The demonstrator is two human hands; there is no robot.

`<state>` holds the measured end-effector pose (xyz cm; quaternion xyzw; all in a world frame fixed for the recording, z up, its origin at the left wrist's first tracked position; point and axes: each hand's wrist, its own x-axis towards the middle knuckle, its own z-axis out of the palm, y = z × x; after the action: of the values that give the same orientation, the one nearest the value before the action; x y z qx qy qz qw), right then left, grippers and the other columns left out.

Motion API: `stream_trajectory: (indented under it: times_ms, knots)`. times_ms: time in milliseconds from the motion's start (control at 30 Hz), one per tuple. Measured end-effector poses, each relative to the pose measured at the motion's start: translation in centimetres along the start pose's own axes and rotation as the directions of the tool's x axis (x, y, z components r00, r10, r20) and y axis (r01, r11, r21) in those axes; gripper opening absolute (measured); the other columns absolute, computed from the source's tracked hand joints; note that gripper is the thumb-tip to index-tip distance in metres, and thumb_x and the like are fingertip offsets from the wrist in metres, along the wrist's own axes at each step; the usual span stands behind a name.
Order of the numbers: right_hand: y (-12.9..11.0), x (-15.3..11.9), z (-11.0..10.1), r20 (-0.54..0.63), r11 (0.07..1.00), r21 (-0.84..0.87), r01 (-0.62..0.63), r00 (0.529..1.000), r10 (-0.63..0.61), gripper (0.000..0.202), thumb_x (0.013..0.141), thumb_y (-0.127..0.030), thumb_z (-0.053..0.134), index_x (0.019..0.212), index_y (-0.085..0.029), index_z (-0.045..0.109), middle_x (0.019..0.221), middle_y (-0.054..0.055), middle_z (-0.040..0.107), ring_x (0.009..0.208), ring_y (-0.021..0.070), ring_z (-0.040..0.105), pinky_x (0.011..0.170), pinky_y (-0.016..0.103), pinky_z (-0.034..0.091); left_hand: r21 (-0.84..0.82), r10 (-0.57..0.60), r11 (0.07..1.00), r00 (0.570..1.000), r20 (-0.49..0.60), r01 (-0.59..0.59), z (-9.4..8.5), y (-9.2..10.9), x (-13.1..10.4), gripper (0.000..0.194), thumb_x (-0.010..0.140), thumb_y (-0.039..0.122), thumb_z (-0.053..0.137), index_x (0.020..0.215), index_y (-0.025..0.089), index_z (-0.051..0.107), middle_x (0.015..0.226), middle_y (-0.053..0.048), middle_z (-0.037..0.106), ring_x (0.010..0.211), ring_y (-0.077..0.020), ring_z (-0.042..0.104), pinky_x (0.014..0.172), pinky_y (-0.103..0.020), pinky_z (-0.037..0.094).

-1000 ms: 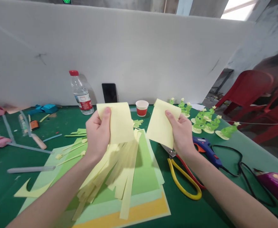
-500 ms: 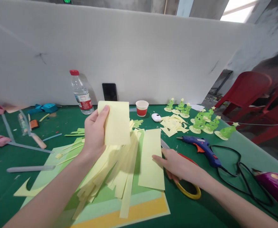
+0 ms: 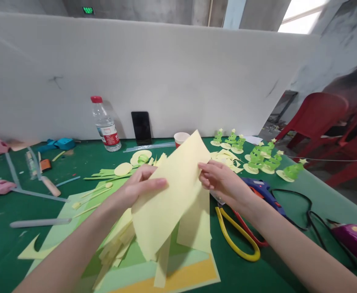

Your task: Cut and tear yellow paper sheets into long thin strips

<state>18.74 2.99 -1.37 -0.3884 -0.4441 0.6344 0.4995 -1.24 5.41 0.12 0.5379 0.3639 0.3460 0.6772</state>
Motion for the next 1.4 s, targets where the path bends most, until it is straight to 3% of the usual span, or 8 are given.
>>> stream_trajectory:
  times_ms: [167,300,467,700,833,933,1067,1400]
  knots:
    - [-0.8,-1.2,0.6,-0.005,0.994,-0.108,0.015,1.000,-0.016,0.015,0.067,-0.025,0.066,0.071,-0.014,0.058,0.051,-0.005,0.048,0.039,0.0038,0.036,0.036,0.017,0.020,0.063,-0.122,0.992,0.974,0.192,0.112,0.2,-0.4,0.3,0.043,0.057,0.059,0.064,0.069,0.017,0.067,0.059,-0.003,0.068,0.064,-0.0245,0.065,0.055,-0.029,0.048]
    - [-1.5,-2.1,1.2,-0.042,0.943,-0.330,0.032,0.998,-0.048,0.012,0.070,-0.023,0.061,0.078,-0.014,0.060,0.051,-0.004,0.052,0.039,0.0051,0.038,0.036,0.018,0.025,0.163,-0.208,0.972,0.944,0.257,0.170,1.4,-0.1,-0.1,0.035,0.069,0.040,0.065,0.098,0.021,0.064,0.095,-0.005,0.070,0.086,-0.0249,0.064,0.070,-0.031,0.049]
    - [-2.8,-2.5,1.0,-0.065,0.856,-0.496,0.145,0.977,-0.203,0.010,0.070,-0.026,0.061,0.074,-0.017,0.060,0.072,0.000,0.061,0.059,0.0102,0.053,0.051,0.021,0.041,0.243,-0.340,0.930,0.893,0.294,0.275,2.9,0.9,-1.3,0.025,0.078,0.025,0.052,0.099,0.024,0.064,0.087,-0.001,0.072,0.082,-0.0214,0.066,0.070,-0.029,0.050]
    - [-4.6,-3.6,-0.1,-0.057,0.808,-0.546,0.221,0.953,-0.299,0.004,0.068,-0.024,0.064,0.066,-0.020,0.065,0.069,0.000,0.064,0.062,0.0127,0.058,0.055,0.023,0.047,0.291,-0.286,0.946,0.792,0.539,0.143,2.8,1.5,-1.7,0.046,0.064,0.009,0.048,0.103,0.029,0.064,0.105,0.005,0.067,0.103,-0.0220,0.058,0.084,-0.028,0.045]
    - [-5.4,-4.2,-0.9,-0.008,0.823,-0.485,0.296,0.939,-0.343,0.004,0.067,-0.020,0.067,0.066,-0.024,0.067,0.066,-0.003,0.064,0.062,0.0117,0.058,0.056,0.021,0.046,0.253,-0.235,0.964,0.701,0.674,0.080,2.4,1.4,-1.3,0.042,0.070,0.039,0.063,0.110,0.028,0.061,0.117,0.000,0.060,0.113,-0.0255,0.050,0.087,-0.029,0.042]
    - [-5.3,-4.3,-0.5,0.087,0.792,-0.516,0.326,0.940,-0.331,0.009,0.067,-0.017,0.065,0.062,-0.024,0.067,0.064,-0.003,0.062,0.061,0.0117,0.055,0.053,0.021,0.044,0.025,-0.077,0.997,0.767,0.637,0.079,3.3,0.8,-1.2,0.057,0.069,0.068,0.047,0.106,0.027,0.063,0.114,-0.002,0.062,0.111,-0.0259,0.051,0.081,-0.028,0.044]
    - [-4.4,-4.3,1.0,0.193,0.762,-0.524,0.381,0.924,-0.329,0.013,0.070,-0.013,0.061,0.063,-0.023,0.066,0.067,-0.002,0.060,0.071,0.0137,0.055,0.057,0.022,0.044,0.005,-0.051,0.998,0.868,0.494,0.056,4.7,-0.2,-1.5,0.053,0.069,0.064,0.053,0.106,0.026,0.063,0.097,-0.005,0.068,0.095,-0.0239,0.060,0.082,-0.031,0.043]
    - [-4.0,-4.9,1.4,0.235,0.744,-0.497,0.448,0.894,-0.381,0.011,0.075,-0.014,0.060,0.071,-0.023,0.064,0.077,-0.001,0.059,0.075,0.0139,0.055,0.065,0.025,0.044,0.066,-0.016,0.998,0.885,0.465,-0.016,4.6,0.5,-2.4,0.040,0.073,0.054,0.056,0.100,0.025,0.064,0.084,-0.001,0.065,0.074,-0.0153,0.060,0.073,-0.026,0.046]
